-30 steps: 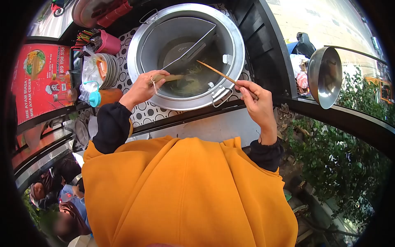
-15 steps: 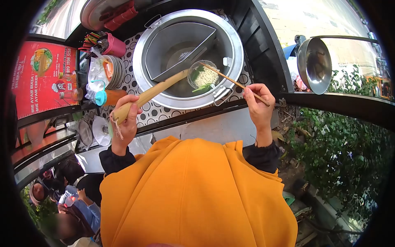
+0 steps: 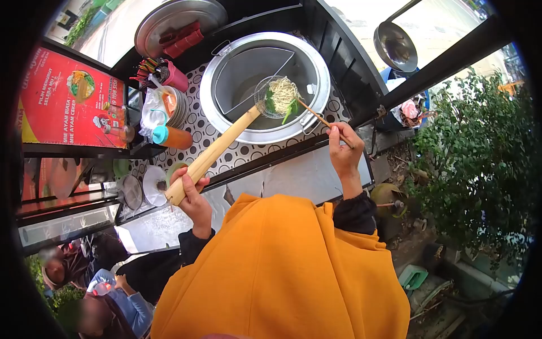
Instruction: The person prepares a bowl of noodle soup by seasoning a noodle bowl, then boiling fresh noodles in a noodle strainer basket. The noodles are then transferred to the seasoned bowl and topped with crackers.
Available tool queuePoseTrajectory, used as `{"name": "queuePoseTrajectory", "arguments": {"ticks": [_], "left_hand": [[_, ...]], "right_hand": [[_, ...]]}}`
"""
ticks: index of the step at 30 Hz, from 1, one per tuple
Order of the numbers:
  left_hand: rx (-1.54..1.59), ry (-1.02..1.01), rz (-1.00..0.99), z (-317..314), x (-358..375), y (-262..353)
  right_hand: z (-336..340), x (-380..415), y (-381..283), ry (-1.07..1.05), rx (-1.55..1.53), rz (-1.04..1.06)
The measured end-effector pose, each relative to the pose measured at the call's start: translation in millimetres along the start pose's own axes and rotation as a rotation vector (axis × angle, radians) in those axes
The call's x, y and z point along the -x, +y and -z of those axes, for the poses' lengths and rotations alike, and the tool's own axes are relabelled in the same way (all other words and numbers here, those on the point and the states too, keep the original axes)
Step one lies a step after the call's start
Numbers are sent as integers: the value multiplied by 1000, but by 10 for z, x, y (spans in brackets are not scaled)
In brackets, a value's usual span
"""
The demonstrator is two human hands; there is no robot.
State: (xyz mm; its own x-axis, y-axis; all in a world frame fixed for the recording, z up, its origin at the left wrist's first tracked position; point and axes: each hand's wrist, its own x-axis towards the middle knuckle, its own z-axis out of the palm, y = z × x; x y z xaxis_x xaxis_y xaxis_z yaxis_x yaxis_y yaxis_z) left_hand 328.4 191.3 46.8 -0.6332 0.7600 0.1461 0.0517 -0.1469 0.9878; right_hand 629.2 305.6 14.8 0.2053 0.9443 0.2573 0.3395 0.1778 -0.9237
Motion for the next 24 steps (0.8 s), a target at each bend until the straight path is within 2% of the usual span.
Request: {"name": "queuePoseTrajectory", "arguments": {"ticks": [1,6,9,14,18,21,24], "left_hand": [[17,6,16,33,2,16],[36,47,2,144,-50,28],[87,19,10,211,-85,66],[100,-18,64,188,-88,100],[130,-26,61,156,-117,109],[131,-43,47,131,-154,148],[106,-43,51,143,-214,197]], "right_hand": [[-62,33,60,10,-20,-18],[-190,115,711,246,-674,-453],[-294,221,757,260,-699,-475],[-477,312,664,220,-736,-470],[-311,361,418,267,-577,-283],[-116,400,213,137,-373,-214],[50,465,-157,248,-205,-34]]}}
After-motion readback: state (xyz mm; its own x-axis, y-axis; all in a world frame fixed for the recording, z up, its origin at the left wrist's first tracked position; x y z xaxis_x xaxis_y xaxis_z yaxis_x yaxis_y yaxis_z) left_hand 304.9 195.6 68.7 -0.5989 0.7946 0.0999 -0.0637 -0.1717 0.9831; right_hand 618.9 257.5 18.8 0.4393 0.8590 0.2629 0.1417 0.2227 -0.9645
